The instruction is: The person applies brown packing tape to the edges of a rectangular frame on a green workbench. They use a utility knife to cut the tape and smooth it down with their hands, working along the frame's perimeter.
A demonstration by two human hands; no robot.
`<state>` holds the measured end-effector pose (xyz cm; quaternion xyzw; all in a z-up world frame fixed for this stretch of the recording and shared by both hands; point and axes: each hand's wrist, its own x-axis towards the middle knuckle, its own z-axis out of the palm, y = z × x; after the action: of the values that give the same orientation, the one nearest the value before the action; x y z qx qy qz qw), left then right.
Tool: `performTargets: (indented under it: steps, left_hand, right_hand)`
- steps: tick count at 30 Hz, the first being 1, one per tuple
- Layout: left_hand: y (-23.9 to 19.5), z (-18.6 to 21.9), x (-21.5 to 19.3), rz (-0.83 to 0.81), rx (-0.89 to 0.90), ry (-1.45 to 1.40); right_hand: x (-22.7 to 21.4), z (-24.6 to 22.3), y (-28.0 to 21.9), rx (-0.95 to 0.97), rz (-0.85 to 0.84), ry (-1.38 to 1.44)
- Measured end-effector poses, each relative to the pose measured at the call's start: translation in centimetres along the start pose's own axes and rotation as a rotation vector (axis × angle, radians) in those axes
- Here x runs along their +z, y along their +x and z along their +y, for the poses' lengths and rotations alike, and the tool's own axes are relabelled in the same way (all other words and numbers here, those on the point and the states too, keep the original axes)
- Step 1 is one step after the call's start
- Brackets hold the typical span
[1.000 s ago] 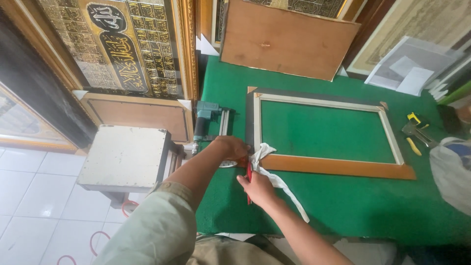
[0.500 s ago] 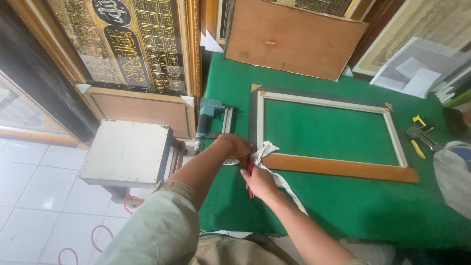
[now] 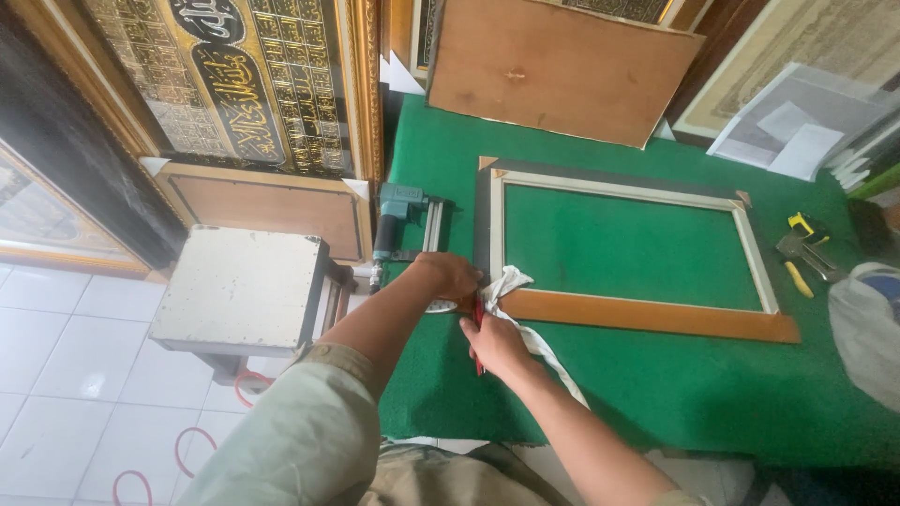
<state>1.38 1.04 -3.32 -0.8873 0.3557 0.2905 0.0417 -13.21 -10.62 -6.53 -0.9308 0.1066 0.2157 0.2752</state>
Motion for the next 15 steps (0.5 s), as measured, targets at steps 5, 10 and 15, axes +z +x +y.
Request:
performTargets:
  steps: [5, 10, 15]
  left_hand:
    - [-1.8, 0.3, -1.5, 0.004, 0.09, 0.215]
    - [-3.2, 1.1, -2.2, -0.004, 0.103, 0.208]
    - [-5.5, 1.6, -4.2, -0.038, 0.2, 0.404]
  right_hand:
    - [0.3, 0.1, 0.5, 0.003, -0.003, -0.022]
    - [0.9, 0.7, 0.9, 0.049, -0.034, -0.037]
    - [3.9, 3.3, 0.6, 0.051, -0.064, -0.048]
